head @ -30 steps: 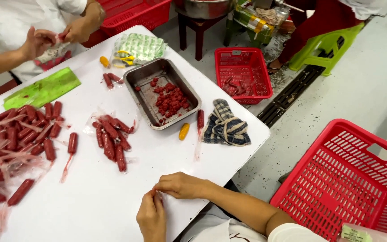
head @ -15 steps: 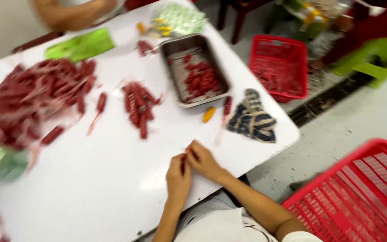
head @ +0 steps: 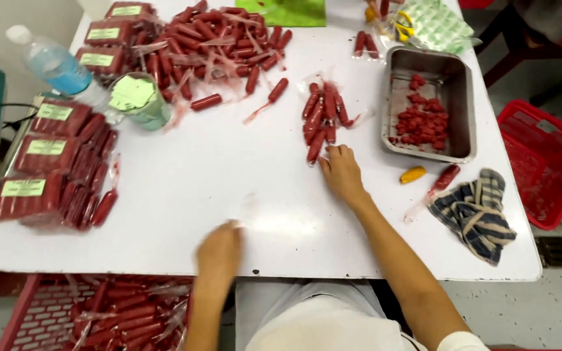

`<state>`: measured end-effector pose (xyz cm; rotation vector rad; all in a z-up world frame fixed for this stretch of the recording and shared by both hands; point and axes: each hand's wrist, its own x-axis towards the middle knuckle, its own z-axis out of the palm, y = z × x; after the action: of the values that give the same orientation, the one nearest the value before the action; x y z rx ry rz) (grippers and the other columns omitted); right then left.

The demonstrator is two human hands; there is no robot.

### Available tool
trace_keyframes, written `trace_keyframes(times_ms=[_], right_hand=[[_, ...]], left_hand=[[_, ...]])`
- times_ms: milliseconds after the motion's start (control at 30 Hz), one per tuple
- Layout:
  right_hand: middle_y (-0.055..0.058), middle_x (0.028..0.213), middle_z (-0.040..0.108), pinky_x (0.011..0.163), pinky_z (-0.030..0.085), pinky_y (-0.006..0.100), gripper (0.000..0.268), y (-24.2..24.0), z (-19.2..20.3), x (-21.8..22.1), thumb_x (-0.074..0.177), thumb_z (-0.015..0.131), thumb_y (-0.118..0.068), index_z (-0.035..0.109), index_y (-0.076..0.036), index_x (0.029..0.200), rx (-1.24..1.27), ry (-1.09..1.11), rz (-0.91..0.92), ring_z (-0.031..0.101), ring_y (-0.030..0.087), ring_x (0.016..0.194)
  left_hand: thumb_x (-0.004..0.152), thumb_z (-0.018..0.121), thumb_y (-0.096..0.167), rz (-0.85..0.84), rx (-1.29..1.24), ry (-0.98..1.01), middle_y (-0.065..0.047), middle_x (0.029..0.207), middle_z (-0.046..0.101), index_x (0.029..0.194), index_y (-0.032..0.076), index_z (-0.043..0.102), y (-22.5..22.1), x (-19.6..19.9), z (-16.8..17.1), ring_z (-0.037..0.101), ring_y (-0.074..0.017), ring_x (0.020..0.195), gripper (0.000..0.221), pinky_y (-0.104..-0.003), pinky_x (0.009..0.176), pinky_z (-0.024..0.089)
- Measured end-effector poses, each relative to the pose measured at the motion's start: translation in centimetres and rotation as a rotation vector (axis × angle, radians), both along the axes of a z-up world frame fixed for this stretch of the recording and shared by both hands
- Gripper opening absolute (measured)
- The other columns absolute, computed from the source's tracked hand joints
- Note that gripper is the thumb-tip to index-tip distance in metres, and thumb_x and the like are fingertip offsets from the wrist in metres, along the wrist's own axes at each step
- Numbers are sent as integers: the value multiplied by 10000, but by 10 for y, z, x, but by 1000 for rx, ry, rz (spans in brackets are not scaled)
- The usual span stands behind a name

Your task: Manually twisting and tying the ends of small sausages in plastic casings on a production table.

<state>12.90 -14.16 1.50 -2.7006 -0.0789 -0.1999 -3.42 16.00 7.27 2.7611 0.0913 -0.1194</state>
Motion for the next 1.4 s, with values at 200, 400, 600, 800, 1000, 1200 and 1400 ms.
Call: trace_keyframes(times_ms=[200, 400, 600, 800, 1000, 1200, 1400], right_hand=[[243, 929, 688, 760, 567, 534, 200, -1, 16, 45, 1038, 553, -197, 624, -14, 1078, 184, 302, 110, 707, 412, 931], [81, 763, 558, 595, 577, 335, 60, -19, 87, -3, 1027, 579, -104, 606, -55, 1005, 1414, 447, 160, 618, 188, 654], [204, 765, 629, 569, 496, 379, 104, -53, 108, -55, 1036, 599, -122, 622, -21, 1031, 1654, 411, 267, 578, 237, 579], [369, 1214, 645, 584, 579, 369, 288, -61, 125, -109, 1010, 454, 84, 417, 17, 1287, 1172, -190, 376, 680, 294, 574], [93, 1214, 700, 713, 549, 351, 331, -33, 124, -101, 946, 610, 26, 659, -87, 1252, -250, -651, 613, 682, 264, 817], [104, 1030, 639, 794, 537, 353, 269, -12, 117, -94, 980, 600, -86, 619, -36, 1244, -250, -590, 808, 636, 257, 893], [32, 744, 419, 578, 454, 358, 128, -47, 79, -54, 982, 502, -24, 614, -86, 991, -242, -789, 708, 491, 251, 632]], left_hand=[[890, 725, 315, 163, 470, -368, -152, 908, 732, 1201, 60, 739, 49, -24, 21, 731, -353, 839, 402, -440, 696, 597], [1007, 578, 123, -267, -506, -227, -307, 1322, 600, 1410, -44, 552, -53, 24, 50, 552, -487, 1279, 437, -550, 1026, 477], [1054, 633, 280, -303, -1294, -14, -101, 1144, 743, 1302, 70, 679, -153, 78, -3, 692, -210, 1129, 328, -355, 969, 548], [1077, 540, 149, -191, -1762, 345, -175, 887, 682, 1189, -16, 641, -164, 53, 24, 753, -265, 748, 223, -392, 666, 674], [1080, 523, 247, -286, -1639, 386, -162, 771, 691, 1215, 14, 627, -135, 47, 27, 745, -229, 691, 289, -349, 634, 652], [1053, 581, 266, -342, -1252, 253, -74, 666, 681, 988, 84, 683, -121, 43, 35, 620, -120, 474, 219, -270, 508, 556], [1042, 456, 236, -360, -1371, 300, -111, 611, 581, 875, 71, 613, -170, 68, -12, 564, -155, 374, 282, -241, 329, 453]])
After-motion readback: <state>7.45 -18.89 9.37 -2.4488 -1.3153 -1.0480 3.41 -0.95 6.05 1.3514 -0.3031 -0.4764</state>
